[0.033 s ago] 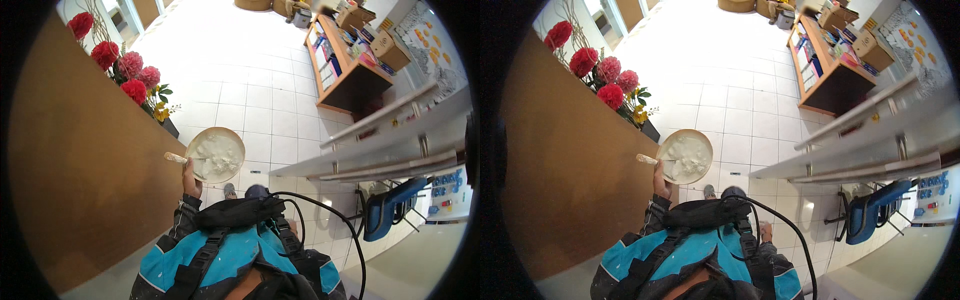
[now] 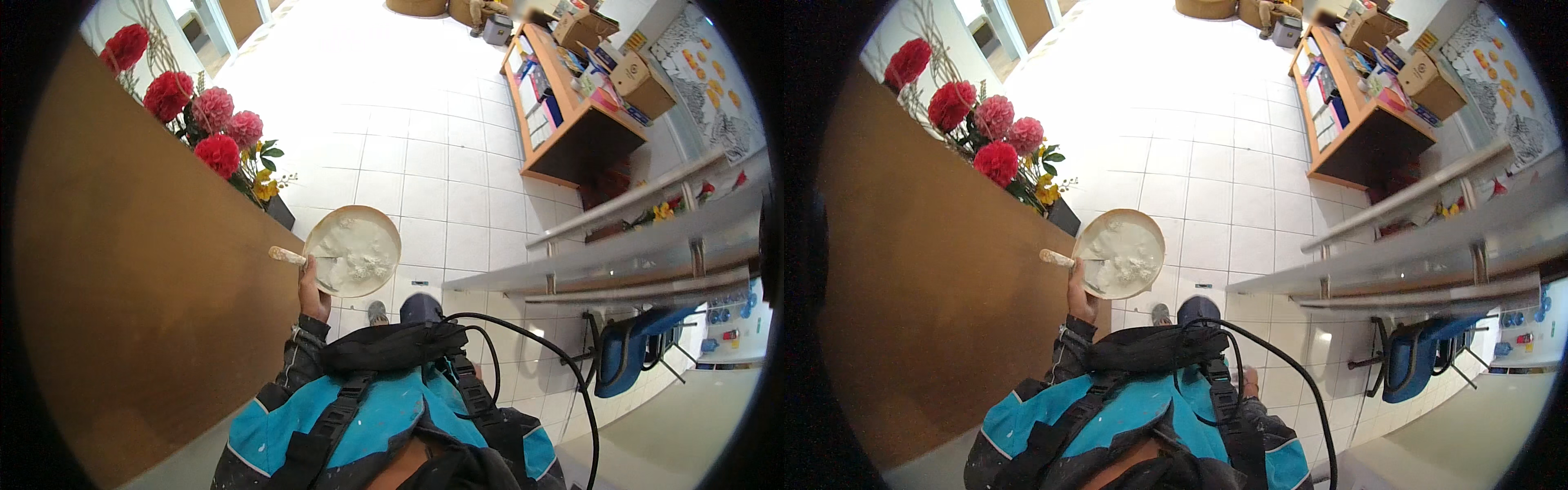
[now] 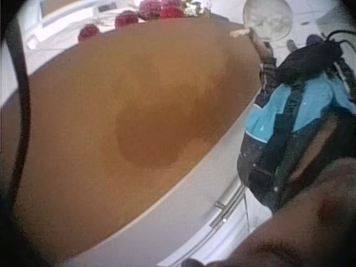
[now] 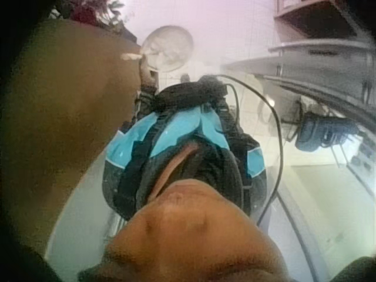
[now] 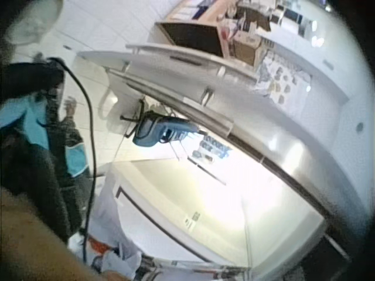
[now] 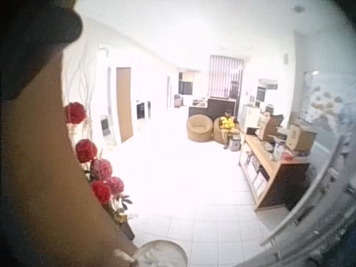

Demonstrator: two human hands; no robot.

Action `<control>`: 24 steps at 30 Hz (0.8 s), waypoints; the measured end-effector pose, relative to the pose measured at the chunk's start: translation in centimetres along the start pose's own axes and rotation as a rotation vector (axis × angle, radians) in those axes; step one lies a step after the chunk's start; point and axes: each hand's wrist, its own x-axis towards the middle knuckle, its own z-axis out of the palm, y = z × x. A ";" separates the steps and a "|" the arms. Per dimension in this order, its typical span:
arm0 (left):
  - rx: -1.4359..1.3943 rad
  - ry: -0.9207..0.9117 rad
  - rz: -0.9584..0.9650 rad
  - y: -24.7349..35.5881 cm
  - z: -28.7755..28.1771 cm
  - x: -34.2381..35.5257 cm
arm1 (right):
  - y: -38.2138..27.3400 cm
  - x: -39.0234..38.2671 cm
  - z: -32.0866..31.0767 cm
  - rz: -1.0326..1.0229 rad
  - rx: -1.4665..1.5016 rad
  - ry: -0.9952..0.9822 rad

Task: The person mixes plaster in a bowl using their hand and a putty knife, then carries the bowl to a different area and applies the plaster to the floor tiles using the putty knife.

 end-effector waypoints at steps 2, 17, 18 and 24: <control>-0.073 -0.069 -0.046 -0.5 1.8 5.2 | -4.4 2.0 0.3 -0.012 -0.033 0.029; -0.127 0.202 0.175 3.6 12.0 36.5 | -34.8 35.7 12.6 -0.116 -0.072 -0.116; -0.163 0.235 0.179 3.6 13.9 38.4 | -38.7 40.0 10.8 -0.167 0.020 -0.100; -0.236 0.405 0.275 5.2 17.2 48.9 | -68.1 55.0 11.4 -0.387 -0.237 -0.096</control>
